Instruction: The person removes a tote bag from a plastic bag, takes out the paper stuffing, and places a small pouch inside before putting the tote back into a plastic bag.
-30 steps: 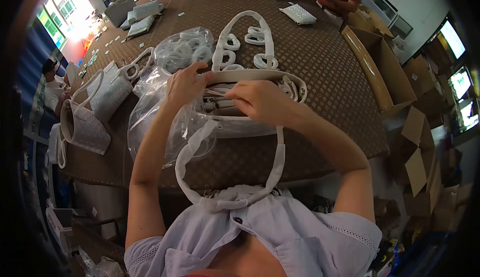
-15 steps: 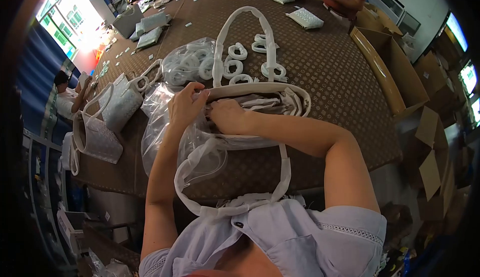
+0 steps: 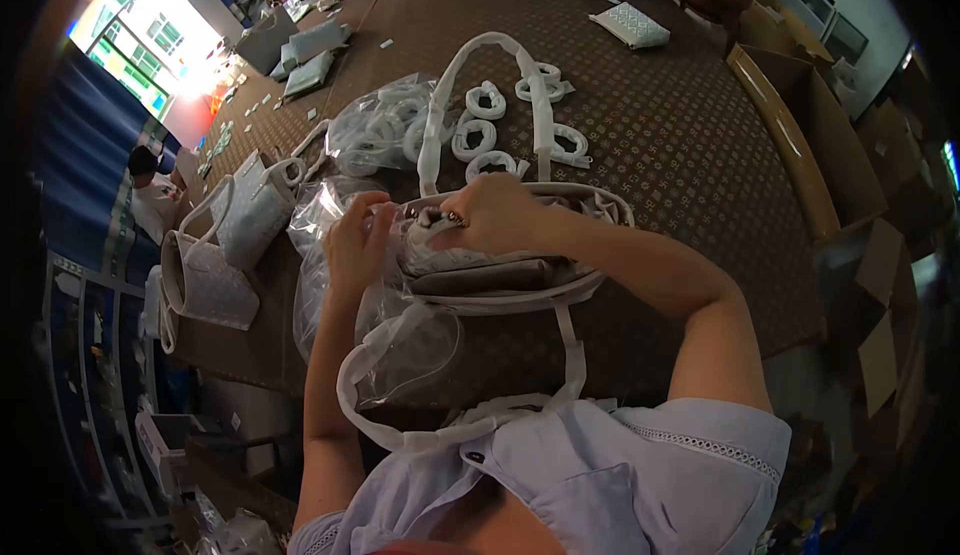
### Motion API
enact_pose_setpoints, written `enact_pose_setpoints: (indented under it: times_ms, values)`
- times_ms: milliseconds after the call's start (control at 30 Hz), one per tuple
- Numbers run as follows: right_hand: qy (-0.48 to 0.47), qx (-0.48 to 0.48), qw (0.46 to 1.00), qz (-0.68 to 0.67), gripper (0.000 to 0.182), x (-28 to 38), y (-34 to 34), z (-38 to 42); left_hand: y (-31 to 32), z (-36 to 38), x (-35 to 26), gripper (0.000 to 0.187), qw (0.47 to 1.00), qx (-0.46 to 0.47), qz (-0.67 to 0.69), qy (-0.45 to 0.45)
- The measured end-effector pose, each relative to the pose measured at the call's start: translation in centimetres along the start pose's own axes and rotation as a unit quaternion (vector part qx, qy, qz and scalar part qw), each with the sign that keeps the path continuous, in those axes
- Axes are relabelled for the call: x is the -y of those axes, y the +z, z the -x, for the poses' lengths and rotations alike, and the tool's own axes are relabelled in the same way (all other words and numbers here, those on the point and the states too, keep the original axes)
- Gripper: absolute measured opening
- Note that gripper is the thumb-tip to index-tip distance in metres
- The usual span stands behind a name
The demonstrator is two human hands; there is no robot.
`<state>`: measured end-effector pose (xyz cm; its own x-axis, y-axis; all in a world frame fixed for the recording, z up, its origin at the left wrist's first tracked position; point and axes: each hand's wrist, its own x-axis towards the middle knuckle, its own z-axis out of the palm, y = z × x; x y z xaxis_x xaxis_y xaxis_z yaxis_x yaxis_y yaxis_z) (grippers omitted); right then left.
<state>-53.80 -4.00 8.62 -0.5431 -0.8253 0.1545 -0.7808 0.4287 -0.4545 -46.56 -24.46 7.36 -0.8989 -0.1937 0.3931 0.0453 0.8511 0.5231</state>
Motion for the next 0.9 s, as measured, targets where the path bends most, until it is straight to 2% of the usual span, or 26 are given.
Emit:
enact_pose_setpoints:
  times_ms: [33, 100, 167, 200, 233, 267, 333, 367, 433, 467, 533, 567, 600, 633, 667, 733, 800, 833, 867, 900]
  values:
    - [-0.001, 0.011, 1.0, -0.006, 0.048, -0.2, -1.0, 1.0, -0.1, 0.1, -0.3, 0.024, 1.0, 0.021, -0.001, 0.003]
    - [0.092, -0.063, 0.976, -0.186, 0.037, -0.4, -2.7, 2.8, -0.1, 0.3, -0.9, 0.023, 0.999, 0.05, -0.004, -0.007]
    - [0.137, -0.12, 0.947, -0.266, 0.029, -1.7, -3.9, 4.2, 0.5, 0.3, -1.7, 0.023, 0.998, 0.054, -0.013, 0.037]
    - [0.178, -0.224, 0.898, -0.335, 0.027, -2.5, -5.0, 4.8, 0.8, 0.4, -1.7, 0.023, 0.998, 0.058, -0.011, 0.027]
    - [0.216, -0.325, 0.832, -0.395, 0.025, -3.8, -5.9, 5.6, 1.0, 0.4, -1.7, 0.025, 0.993, 0.07, -0.065, 0.062]
    - [0.226, -0.451, 0.722, -0.473, 0.036, -7.0, -7.2, 6.4, 1.3, 0.7, -1.8, 0.027, 0.985, 0.085, -0.117, 0.095]
    - [0.087, -0.499, 0.663, -0.55, 0.044, -8.3, -11.6, 6.4, 1.3, 1.0, -2.8, 0.031, 0.981, 0.1, -0.133, 0.104]
    - [0.11, -0.518, 0.686, -0.499, 0.045, -12.0, -12.6, 7.7, 1.2, 1.2, -3.3, 0.033, 0.979, 0.103, -0.134, 0.113]
    - [0.163, -0.567, 0.661, -0.465, 0.047, -17.0, -13.1, 8.3, 1.1, 1.2, -3.5, 0.034, 0.977, 0.11, -0.133, 0.122]
    - [0.194, -0.595, 0.613, -0.482, 0.048, -18.4, -13.0, 7.9, 1.1, 1.2, -3.5, 0.036, 0.982, 0.092, -0.109, 0.122]
    - [0.362, -0.617, 0.515, -0.472, 0.049, -24.7, -11.4, 8.7, 1.4, 1.2, -3.5, 0.037, 0.987, 0.073, -0.08, 0.12]
    - [0.361, -0.615, 0.518, -0.471, 0.049, -28.5, -10.1, 8.9, 1.5, 1.1, -3.5, 0.036, 0.987, 0.067, -0.082, 0.12]
    - [0.304, -0.611, 0.513, -0.521, 0.054, -32.2, -8.5, 9.5, 1.6, 1.1, -3.4, 0.036, 0.987, 0.065, -0.084, 0.122]
    - [0.245, -0.604, 0.503, -0.567, 0.059, -34.2, -7.7, 9.8, 1.6, 1.0, -3.4, 0.036, 0.987, 0.067, -0.084, 0.123]
    - [0.248, -0.606, 0.501, -0.566, 0.059, -34.5, -7.9, 9.5, 1.7, 1.0, -3.3, 0.036, 0.986, 0.062, -0.088, 0.125]
    - [0.208, -0.595, 0.313, -0.711, 0.071, -32.9, -9.3, 8.0, 1.8, 1.2, -3.4, 0.036, 0.986, 0.06, -0.09, 0.128]
    - [0.375, -0.505, 0.53, -0.569, 0.078, -28.6, -11.1, 4.7, 1.7, 1.1, -3.4, 0.035, 0.988, 0.055, -0.088, 0.117]
    - [0.376, -0.504, 0.532, -0.567, 0.078, -24.7, -11.7, 3.5, 1.7, 1.1, -3.4, 0.035, 0.988, 0.054, -0.086, 0.115]
    - [0.2, -0.385, 0.765, -0.475, 0.077, -19.3, -11.7, 3.1, 1.7, 1.0, -3.4, 0.034, 0.99, 0.049, -0.079, 0.107]
    - [0.003, -0.222, 0.917, -0.333, 0.076, -14.0, -11.1, 3.1, 1.7, 1.1, -3.5, 0.034, 0.992, 0.044, -0.071, 0.098]
